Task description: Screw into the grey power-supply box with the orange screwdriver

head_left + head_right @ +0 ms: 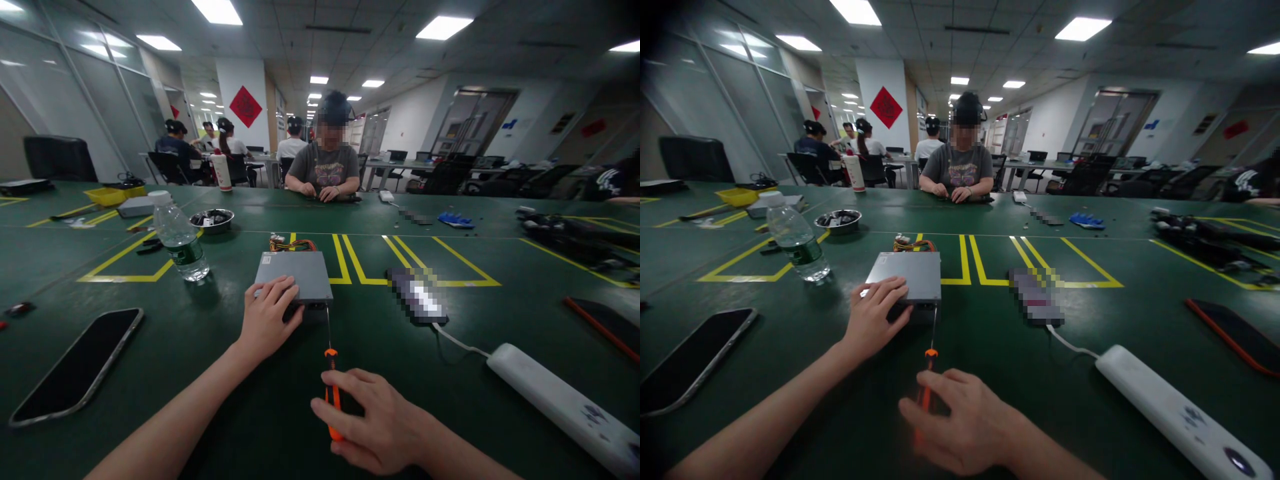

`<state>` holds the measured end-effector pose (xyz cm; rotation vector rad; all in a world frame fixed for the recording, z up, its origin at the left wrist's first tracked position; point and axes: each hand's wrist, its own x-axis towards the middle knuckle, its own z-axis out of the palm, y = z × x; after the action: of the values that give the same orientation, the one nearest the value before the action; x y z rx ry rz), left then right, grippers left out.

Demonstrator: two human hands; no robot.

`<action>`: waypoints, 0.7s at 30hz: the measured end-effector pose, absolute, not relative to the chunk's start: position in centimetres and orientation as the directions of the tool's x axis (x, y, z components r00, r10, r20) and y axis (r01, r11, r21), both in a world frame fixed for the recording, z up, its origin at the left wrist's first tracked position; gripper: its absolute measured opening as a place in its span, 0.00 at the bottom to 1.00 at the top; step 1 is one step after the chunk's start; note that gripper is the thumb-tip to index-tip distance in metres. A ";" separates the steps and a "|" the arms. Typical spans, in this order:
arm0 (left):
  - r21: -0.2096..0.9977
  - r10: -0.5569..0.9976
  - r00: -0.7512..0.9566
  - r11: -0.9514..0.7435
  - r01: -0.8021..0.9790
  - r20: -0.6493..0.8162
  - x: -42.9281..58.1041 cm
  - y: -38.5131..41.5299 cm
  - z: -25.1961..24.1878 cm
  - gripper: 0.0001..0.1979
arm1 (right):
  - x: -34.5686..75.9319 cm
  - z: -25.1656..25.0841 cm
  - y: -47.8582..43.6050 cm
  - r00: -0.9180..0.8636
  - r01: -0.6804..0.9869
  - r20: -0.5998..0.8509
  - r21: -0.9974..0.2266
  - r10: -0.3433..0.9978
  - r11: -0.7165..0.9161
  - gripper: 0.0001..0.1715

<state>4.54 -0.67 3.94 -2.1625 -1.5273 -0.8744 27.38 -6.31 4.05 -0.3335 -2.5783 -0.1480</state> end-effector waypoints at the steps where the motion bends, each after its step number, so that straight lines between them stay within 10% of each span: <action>1: 0.064 0.715 0.228 -0.357 0.932 0.661 4.5 -0.7 3.9 0.13 | 27.3 4.1 -6.3 -0.830 0.265 0.520 0.050 0.201 0.963 0.19; 21: 0.065 0.729 0.228 -0.349 0.935 0.646 4.5 -0.6 3.8 0.13 | 27.6 3.5 -6.2 -0.731 0.289 0.649 0.015 0.210 0.957 0.18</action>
<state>4.47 -0.65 3.82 -2.1708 -1.5446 -0.8526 27.59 -6.18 3.49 -0.3495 -2.4156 -0.1496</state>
